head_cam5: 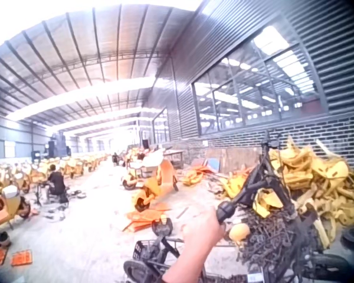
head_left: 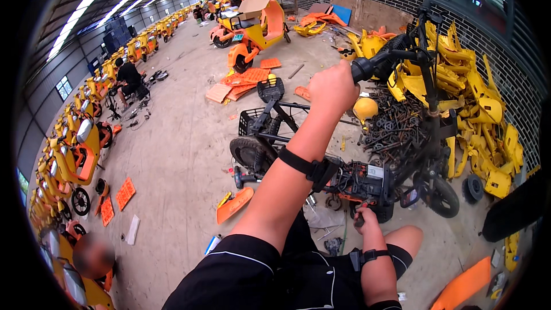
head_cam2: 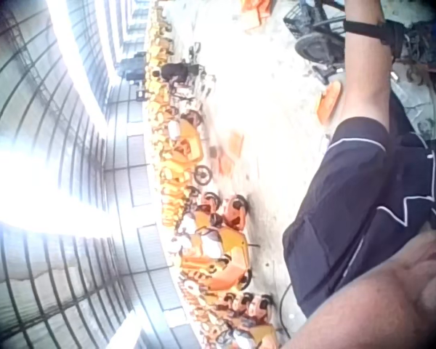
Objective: The person uses a hammer to tap a component on a motorcycle frame and then uses a screwdriver to work on the wiring and internal components of the battery area by hand.
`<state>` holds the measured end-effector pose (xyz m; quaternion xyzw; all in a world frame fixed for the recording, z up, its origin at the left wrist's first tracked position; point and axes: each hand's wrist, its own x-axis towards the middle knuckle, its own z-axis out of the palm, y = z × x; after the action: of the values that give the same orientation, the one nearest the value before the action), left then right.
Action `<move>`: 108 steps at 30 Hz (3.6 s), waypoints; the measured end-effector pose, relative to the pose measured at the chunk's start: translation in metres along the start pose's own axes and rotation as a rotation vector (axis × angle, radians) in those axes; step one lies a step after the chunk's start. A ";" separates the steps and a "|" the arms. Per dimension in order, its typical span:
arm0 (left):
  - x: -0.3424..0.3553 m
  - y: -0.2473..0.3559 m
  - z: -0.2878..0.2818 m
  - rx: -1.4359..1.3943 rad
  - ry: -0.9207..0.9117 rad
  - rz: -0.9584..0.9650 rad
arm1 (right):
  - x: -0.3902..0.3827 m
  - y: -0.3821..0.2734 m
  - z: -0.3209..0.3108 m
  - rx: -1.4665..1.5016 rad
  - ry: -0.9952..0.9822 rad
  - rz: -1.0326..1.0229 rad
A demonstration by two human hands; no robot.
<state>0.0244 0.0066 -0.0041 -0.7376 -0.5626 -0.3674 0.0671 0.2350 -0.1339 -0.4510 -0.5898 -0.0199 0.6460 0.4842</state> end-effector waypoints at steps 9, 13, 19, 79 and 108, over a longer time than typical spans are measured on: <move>-0.001 -0.004 -0.003 0.014 0.011 -0.006 | -0.015 -0.013 0.010 0.100 -0.197 0.263; 0.000 -0.006 0.000 0.013 -0.005 -0.009 | -0.009 0.012 0.024 0.046 -0.074 0.180; 0.000 -0.006 0.000 0.012 -0.006 0.001 | 0.014 0.015 0.026 0.065 -0.095 0.230; 0.001 -0.003 0.001 0.032 -0.011 0.009 | -0.029 0.001 0.053 0.069 0.096 -0.732; -0.001 0.007 -0.007 0.143 -0.088 -0.029 | -0.050 -0.102 0.028 -0.052 -0.332 -0.580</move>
<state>0.0270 0.0000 0.0022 -0.7380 -0.6006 -0.2944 0.0893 0.2664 -0.0967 -0.3448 -0.4584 -0.2822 0.5678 0.6228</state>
